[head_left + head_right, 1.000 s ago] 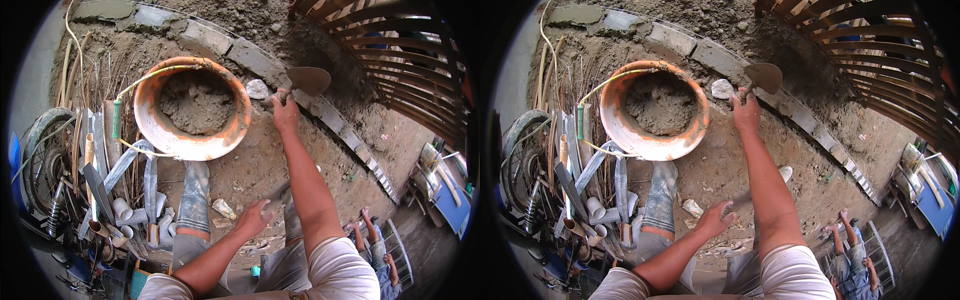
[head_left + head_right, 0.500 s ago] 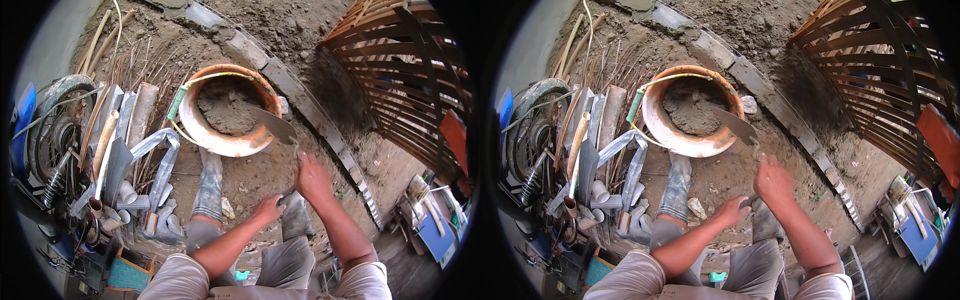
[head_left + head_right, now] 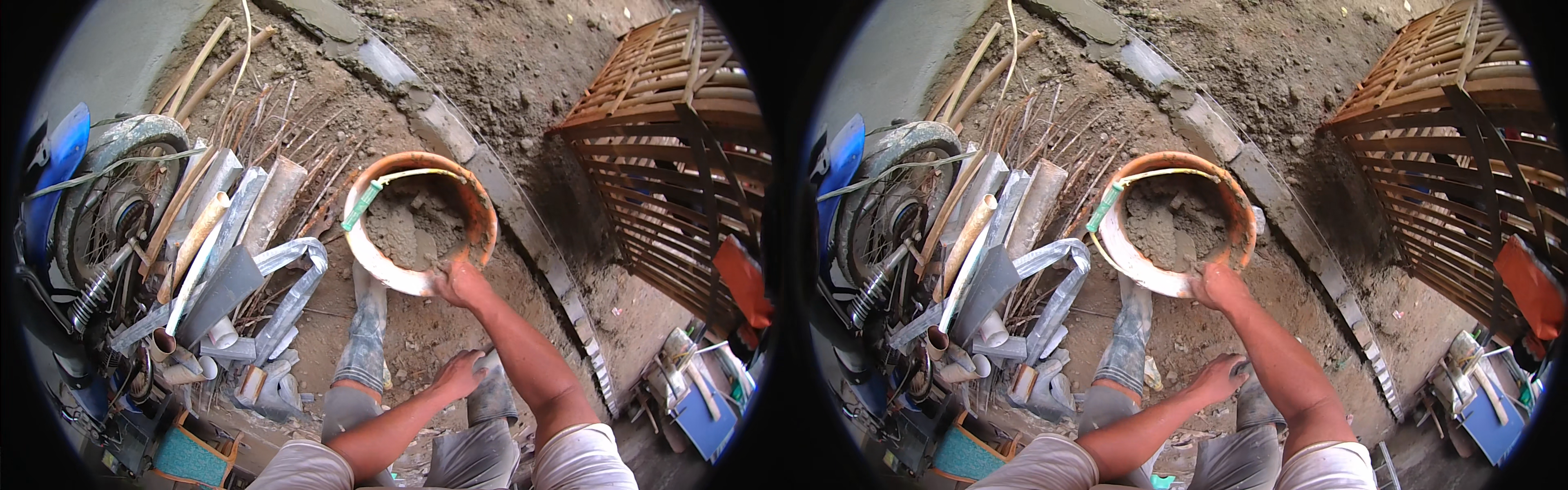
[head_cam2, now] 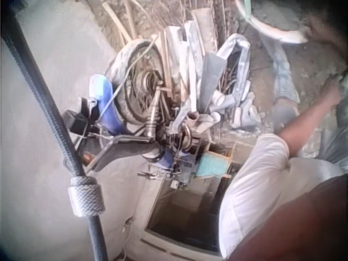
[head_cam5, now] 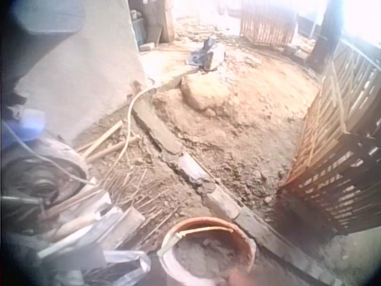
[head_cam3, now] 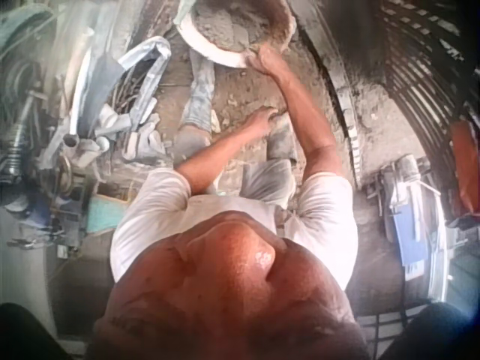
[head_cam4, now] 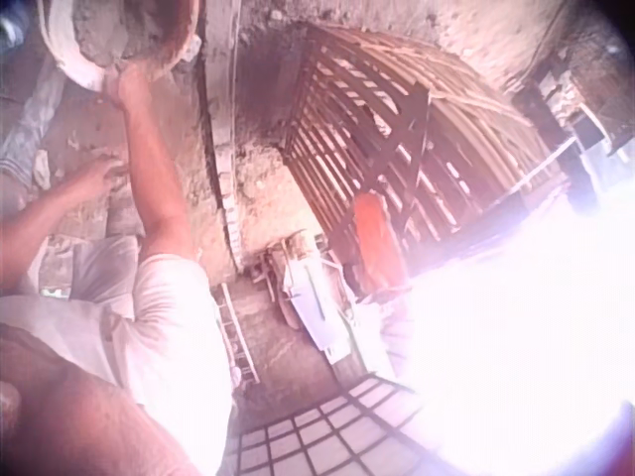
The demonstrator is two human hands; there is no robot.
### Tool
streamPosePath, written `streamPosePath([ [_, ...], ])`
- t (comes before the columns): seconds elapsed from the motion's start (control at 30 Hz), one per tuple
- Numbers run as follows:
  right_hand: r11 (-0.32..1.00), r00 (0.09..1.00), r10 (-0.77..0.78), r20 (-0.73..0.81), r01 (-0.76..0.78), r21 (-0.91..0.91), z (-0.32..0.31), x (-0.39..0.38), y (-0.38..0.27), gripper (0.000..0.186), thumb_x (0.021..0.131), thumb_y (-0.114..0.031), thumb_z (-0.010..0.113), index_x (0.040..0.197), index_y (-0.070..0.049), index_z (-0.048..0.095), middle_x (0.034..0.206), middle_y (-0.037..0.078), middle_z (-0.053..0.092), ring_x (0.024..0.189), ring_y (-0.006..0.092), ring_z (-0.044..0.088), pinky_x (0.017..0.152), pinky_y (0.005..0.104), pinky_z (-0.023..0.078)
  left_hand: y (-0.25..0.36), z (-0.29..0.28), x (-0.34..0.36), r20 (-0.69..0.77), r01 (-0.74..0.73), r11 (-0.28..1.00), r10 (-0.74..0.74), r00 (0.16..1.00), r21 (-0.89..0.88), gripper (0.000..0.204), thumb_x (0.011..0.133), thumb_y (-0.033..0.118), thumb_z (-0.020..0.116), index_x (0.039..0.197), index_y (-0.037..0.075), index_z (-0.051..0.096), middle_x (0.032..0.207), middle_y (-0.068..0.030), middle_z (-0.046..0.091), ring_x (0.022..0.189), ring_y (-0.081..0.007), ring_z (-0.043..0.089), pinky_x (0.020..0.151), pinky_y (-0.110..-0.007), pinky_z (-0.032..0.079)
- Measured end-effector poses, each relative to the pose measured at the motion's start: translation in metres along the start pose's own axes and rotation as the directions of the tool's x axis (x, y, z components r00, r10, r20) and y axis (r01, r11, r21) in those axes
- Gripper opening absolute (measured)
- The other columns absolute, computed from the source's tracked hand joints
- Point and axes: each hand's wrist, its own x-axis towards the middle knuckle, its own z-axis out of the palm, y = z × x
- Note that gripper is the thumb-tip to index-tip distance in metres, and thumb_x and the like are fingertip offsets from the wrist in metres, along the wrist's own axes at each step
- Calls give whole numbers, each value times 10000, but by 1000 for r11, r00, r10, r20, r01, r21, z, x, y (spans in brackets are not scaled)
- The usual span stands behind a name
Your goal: The person scoops wet cement from a bucket and applies it to a wall using a trowel. They then walk to a pile of cement on the ground, scoop more into the bucket, and return to continue applying the cement to the wall.
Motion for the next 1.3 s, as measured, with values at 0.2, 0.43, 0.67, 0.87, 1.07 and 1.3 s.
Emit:
streamPosePath([
  [0.2,988,992,-102,79,92,128,-23,-17,35,404,836,-345,651,1103,-43,681,953,268,677,926,415,660,817,461,522,9,-3,-2,-28,69,996,-70,997,-51,494,901,330,637,1304,55,561,1315,-196,565,1245,-356,520,1051,-437,411],
  [0.43,948,959,-272,-79,282,151,-53,-83,43,456,858,-342,650,1215,-59,654,1002,259,677,948,419,655,830,451,518,16,2,10,-66,92,989,-84,994,116,513,888,337,650,1323,80,557,1325,-186,570,1244,-351,530,1050,-437,420],
  [0.67,958,982,-126,-138,156,239,-108,-191,43,523,858,-333,676,1220,41,622,1016,271,679,795,314,669,759,396,518,95,-14,-29,-214,62,992,-37,976,111,493,882,334,655,1298,83,573,1295,-184,587,1217,-351,547,1015,-444,447],
  [0.87,978,972,-33,-232,80,192,-188,-184,7,486,834,-236,657,1207,72,612,1178,285,640,1109,361,642,941,370,489,132,-27,-24,-87,-130,991,133,987,36,492,886,316,643,1321,105,550,1280,-182,569,1213,-362,536,1025,-450,432],
  [1.07,987,909,-105,-403,144,67,-203,-18,-9,463,829,-238,597,1197,42,605,964,257,662,859,370,665,817,357,511,86,-71,-14,241,27,995,-49,969,95,539,899,337,637,1374,126,495,1324,-179,510,1257,-389,481,1038,-480,411],
  [1.3,968,757,-115,-643,-59,-243,-186,176,-54,405,875,-258,608,1239,-83,578,1118,176,631,986,395,634,846,486,511,90,-93,-3,318,-35,999,39,947,-17,570,935,368,596,1422,113,448,1398,-185,460,1307,-373,445,1085,-468,380],
])
